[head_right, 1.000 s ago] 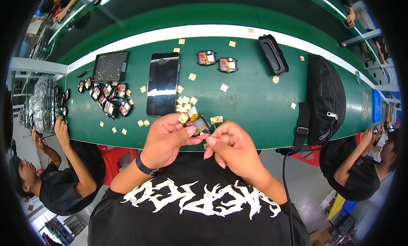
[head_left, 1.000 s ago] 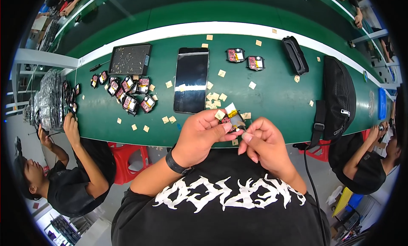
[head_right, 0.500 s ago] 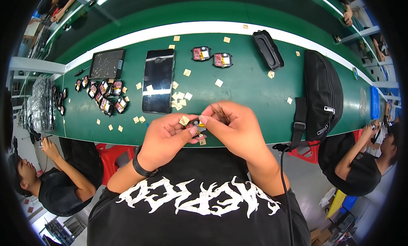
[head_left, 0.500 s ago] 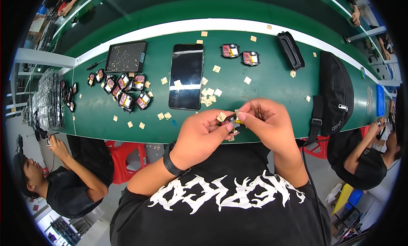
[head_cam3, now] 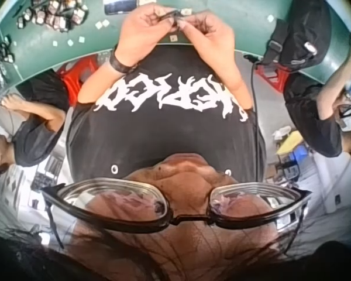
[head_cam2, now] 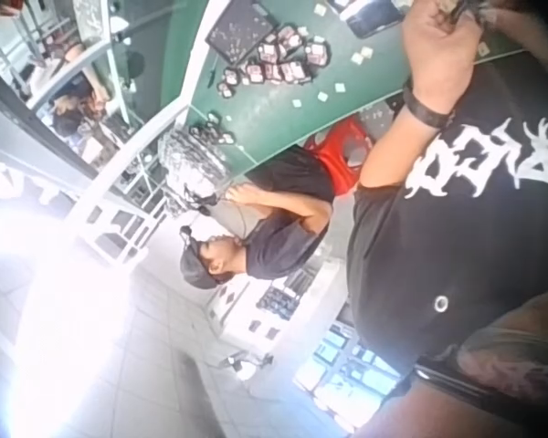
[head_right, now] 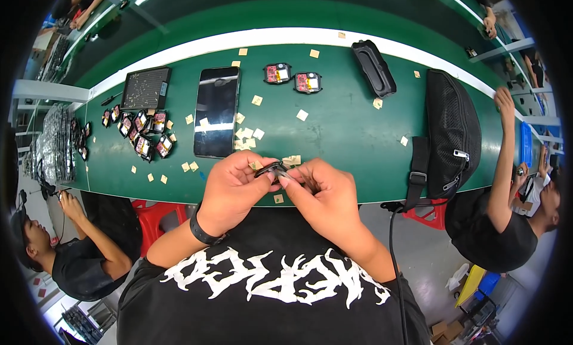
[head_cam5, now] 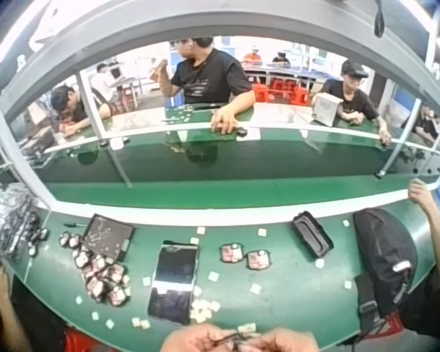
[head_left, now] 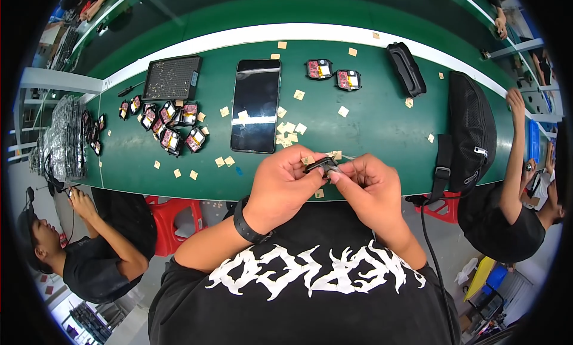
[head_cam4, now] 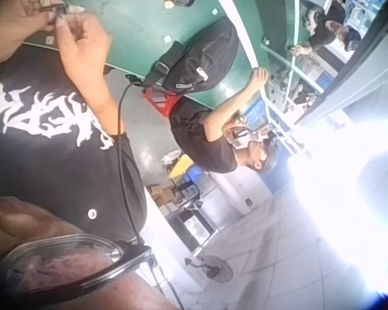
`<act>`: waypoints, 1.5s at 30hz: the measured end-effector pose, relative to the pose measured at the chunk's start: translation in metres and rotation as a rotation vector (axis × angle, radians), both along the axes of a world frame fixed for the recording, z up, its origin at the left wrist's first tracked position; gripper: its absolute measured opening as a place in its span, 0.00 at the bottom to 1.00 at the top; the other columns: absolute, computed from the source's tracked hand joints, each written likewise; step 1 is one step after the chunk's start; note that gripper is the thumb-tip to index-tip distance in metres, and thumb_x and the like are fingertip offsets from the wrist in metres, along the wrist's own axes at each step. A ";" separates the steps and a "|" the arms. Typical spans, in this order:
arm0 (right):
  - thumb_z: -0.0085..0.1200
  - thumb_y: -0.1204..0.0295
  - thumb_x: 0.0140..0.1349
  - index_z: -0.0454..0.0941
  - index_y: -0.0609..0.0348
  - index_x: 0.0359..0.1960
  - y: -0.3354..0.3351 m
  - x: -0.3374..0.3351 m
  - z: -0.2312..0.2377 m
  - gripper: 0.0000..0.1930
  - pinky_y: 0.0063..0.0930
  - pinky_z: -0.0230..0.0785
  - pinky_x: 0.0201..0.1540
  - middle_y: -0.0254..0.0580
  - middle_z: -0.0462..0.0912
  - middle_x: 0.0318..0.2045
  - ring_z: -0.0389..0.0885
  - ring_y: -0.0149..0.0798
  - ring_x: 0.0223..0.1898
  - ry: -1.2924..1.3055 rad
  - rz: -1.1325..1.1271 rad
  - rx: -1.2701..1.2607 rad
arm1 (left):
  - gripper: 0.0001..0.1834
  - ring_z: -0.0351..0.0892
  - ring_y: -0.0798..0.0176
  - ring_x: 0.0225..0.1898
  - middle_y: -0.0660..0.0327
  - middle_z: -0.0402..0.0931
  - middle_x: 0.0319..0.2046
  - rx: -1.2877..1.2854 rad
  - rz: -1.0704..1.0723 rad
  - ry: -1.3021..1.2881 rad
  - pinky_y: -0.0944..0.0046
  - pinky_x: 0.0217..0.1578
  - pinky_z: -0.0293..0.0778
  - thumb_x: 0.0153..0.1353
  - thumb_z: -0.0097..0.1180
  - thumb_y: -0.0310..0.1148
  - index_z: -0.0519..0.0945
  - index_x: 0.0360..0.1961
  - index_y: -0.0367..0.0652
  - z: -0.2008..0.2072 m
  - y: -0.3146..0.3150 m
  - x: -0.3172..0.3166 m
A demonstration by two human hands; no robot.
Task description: Assembling small electronic modules at a factory workstation.
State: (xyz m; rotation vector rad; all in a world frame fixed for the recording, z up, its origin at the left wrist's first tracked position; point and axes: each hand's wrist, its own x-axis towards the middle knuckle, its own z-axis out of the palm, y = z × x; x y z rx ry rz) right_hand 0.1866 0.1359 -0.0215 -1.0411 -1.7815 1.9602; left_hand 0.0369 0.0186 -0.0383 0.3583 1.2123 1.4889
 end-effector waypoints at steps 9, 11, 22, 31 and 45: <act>0.69 0.82 0.58 0.87 0.68 0.35 0.002 0.003 -0.006 0.05 0.19 0.67 0.30 0.41 0.83 0.33 0.76 0.24 0.28 0.071 -0.007 0.347 | 0.15 0.83 0.65 0.51 0.53 0.81 0.50 0.011 -0.042 0.039 0.64 0.55 0.80 0.69 0.52 0.15 0.76 0.55 0.28 0.012 0.002 0.007; 0.70 0.80 0.57 0.87 0.67 0.35 0.002 0.007 -0.007 0.05 0.19 0.68 0.30 0.40 0.83 0.34 0.77 0.25 0.28 0.057 -0.026 0.334 | 0.15 0.83 0.65 0.51 0.53 0.81 0.51 -0.003 -0.080 0.040 0.64 0.55 0.80 0.69 0.52 0.15 0.76 0.56 0.28 0.015 0.000 0.006; 0.70 0.83 0.58 0.78 0.65 0.41 0.018 0.017 -0.009 0.14 0.12 0.69 0.30 0.30 0.77 0.32 0.75 0.17 0.28 0.174 -0.038 -0.361 | 0.17 0.83 0.63 0.51 0.51 0.81 0.52 0.109 -0.249 0.081 0.62 0.54 0.82 0.69 0.52 0.16 0.76 0.58 0.28 0.012 -0.001 0.009; 0.75 0.69 0.50 0.85 0.52 0.53 0.019 0.040 -0.011 0.25 0.29 0.68 0.24 0.35 0.74 0.25 0.74 0.35 0.22 0.256 0.172 0.937 | 0.19 0.84 0.62 0.51 0.53 0.82 0.51 0.081 -0.085 -0.235 0.61 0.52 0.84 0.69 0.55 0.18 0.74 0.60 0.29 0.020 0.009 0.019; 0.64 0.72 0.64 0.75 0.66 0.25 0.035 0.037 -0.007 0.13 0.31 0.57 0.23 0.40 0.67 0.17 0.63 0.35 0.20 0.047 0.107 0.550 | 0.14 0.82 0.68 0.38 0.56 0.79 0.44 -0.099 0.289 0.773 0.71 0.40 0.77 0.66 0.58 0.15 0.80 0.52 0.28 0.017 -0.038 -0.040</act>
